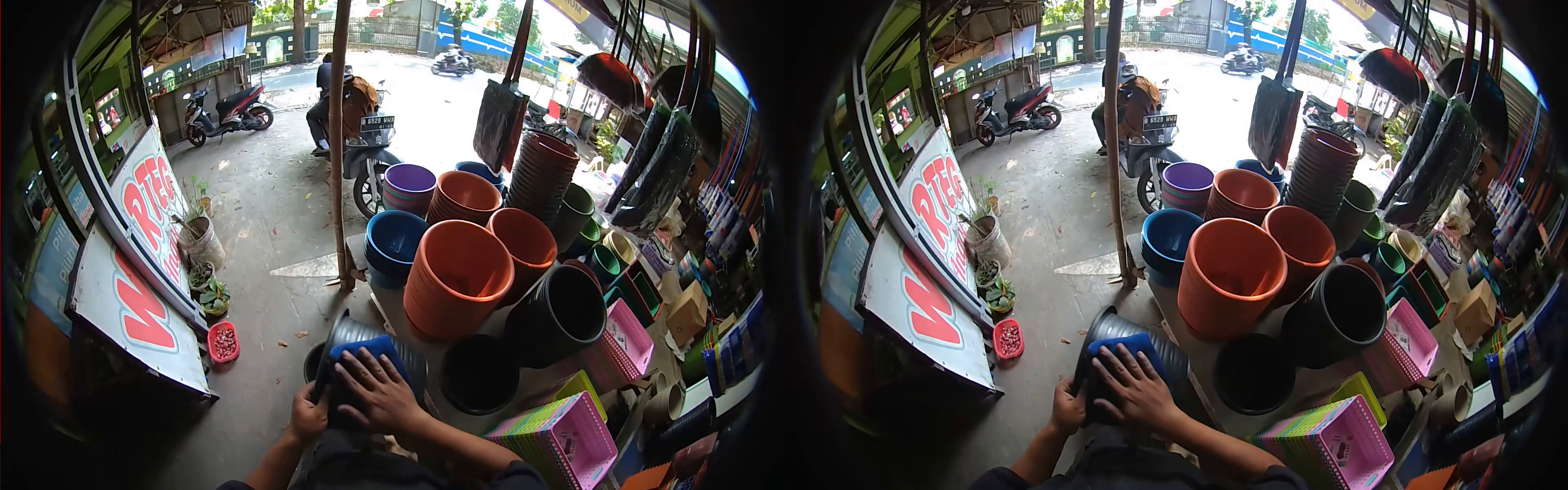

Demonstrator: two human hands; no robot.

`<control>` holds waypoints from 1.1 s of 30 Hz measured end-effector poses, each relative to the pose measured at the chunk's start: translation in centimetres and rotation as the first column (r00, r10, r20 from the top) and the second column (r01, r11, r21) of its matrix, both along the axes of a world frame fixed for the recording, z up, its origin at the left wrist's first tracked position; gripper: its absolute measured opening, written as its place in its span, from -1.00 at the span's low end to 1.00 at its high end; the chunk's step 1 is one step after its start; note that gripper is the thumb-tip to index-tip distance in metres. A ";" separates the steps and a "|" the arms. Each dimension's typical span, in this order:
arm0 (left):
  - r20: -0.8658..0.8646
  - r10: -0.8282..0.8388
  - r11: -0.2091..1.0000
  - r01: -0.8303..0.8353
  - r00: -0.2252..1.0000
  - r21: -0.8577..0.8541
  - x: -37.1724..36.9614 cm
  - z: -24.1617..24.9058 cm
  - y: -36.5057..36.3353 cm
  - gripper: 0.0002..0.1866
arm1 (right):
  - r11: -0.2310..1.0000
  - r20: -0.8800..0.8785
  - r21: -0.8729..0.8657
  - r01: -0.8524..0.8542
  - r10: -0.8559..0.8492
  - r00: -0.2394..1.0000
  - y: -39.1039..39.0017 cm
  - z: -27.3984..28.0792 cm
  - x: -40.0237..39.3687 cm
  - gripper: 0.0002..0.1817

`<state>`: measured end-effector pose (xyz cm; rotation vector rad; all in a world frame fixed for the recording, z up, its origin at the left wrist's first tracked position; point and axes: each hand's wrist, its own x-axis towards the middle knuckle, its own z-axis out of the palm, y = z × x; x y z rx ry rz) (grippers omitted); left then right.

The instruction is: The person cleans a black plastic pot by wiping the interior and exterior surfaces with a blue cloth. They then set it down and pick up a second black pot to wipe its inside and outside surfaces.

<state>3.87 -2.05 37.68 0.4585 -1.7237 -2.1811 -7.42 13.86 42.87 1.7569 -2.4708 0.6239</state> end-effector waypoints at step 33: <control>-0.167 0.219 0.647 -0.015 0.961 0.762 -3.4 4.2 -1.5 -0.21 | 0.776 0.193 -0.568 0.272 -0.195 0.962 -1.2 -9.6 3.1 -0.13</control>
